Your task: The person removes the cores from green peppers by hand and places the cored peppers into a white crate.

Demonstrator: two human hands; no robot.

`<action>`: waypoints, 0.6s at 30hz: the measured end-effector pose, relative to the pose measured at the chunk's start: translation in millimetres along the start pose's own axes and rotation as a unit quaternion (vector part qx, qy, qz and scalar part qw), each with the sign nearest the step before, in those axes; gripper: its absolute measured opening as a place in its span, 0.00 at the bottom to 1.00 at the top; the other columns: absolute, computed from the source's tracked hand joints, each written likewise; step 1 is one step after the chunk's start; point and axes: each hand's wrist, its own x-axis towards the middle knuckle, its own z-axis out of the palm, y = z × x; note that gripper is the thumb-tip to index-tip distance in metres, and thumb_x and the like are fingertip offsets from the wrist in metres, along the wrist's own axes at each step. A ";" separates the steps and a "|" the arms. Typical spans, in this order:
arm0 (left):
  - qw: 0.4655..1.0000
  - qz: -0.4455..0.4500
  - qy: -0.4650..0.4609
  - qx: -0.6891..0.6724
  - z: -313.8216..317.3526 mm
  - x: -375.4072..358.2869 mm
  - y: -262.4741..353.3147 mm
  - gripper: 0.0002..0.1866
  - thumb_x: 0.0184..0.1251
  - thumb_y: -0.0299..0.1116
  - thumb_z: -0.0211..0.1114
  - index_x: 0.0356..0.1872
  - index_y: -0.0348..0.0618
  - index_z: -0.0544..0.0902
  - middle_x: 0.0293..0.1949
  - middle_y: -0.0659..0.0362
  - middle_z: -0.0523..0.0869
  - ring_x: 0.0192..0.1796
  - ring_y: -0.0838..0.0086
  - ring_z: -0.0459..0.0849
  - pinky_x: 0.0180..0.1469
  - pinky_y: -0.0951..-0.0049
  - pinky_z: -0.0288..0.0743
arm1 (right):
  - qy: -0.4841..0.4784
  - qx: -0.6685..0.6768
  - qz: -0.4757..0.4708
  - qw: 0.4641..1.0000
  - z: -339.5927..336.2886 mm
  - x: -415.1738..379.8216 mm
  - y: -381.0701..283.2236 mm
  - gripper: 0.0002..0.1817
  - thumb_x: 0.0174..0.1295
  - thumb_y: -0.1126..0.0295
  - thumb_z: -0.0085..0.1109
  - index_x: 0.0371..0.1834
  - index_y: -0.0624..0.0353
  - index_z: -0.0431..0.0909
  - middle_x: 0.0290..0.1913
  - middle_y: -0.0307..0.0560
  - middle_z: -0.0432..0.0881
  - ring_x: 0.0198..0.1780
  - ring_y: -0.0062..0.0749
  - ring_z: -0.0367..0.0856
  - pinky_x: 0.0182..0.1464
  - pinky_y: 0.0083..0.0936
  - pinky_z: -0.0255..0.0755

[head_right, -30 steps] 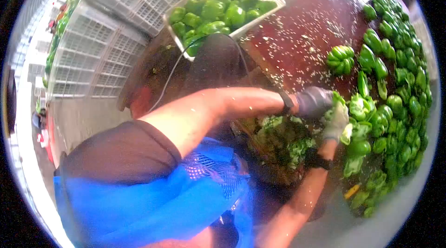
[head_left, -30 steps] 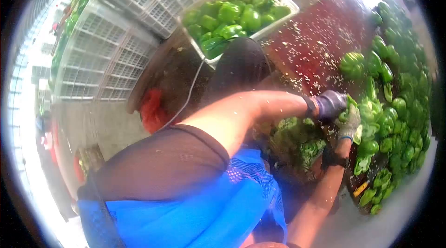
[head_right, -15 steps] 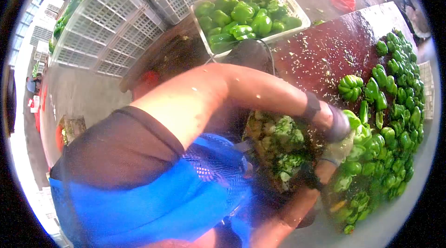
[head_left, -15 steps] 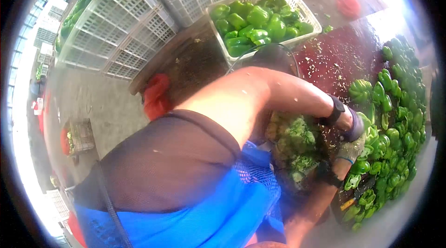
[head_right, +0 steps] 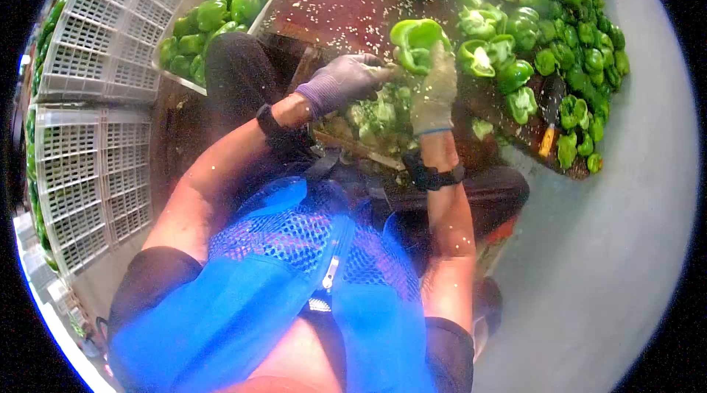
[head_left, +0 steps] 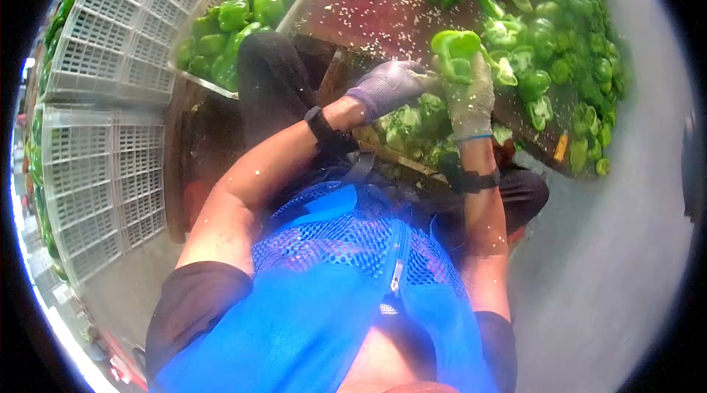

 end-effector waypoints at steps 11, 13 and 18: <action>0.846 0.324 0.211 0.367 43.8 26.7 -42.8 0.19 0.74 0.44 0.51 0.42 0.36 0.81 0.28 0.60 0.83 0.24 0.78 0.82 0.28 0.76 0.77 | 0.006 -0.426 -0.358 0.831 -3.6 -34.7 31.3 0.21 0.74 0.68 0.40 0.67 0.63 0.64 0.66 0.54 0.69 0.63 0.40 0.72 0.65 0.32 0.67; 0.885 0.280 0.120 0.352 39.0 14.2 -36.7 0.14 0.73 0.37 0.52 0.41 0.36 0.81 0.30 0.59 0.84 0.26 0.77 0.83 0.29 0.76 0.78 | 0.029 -0.449 -0.413 0.792 -7.7 -35.1 35.7 0.20 0.73 0.66 0.44 0.64 0.62 0.67 0.61 0.55 0.73 0.60 0.41 0.75 0.62 0.31 0.70; 0.972 0.155 -0.092 0.153 16.5 11.3 -50.8 0.10 0.65 0.31 0.56 0.42 0.42 0.81 0.33 0.51 0.85 0.33 0.65 0.86 0.34 0.69 0.80 | -0.007 0.037 -0.019 0.999 -25.3 -24.5 29.7 0.22 0.73 0.59 0.44 0.60 0.65 0.66 0.50 0.57 0.76 0.49 0.43 0.82 0.43 0.37 0.84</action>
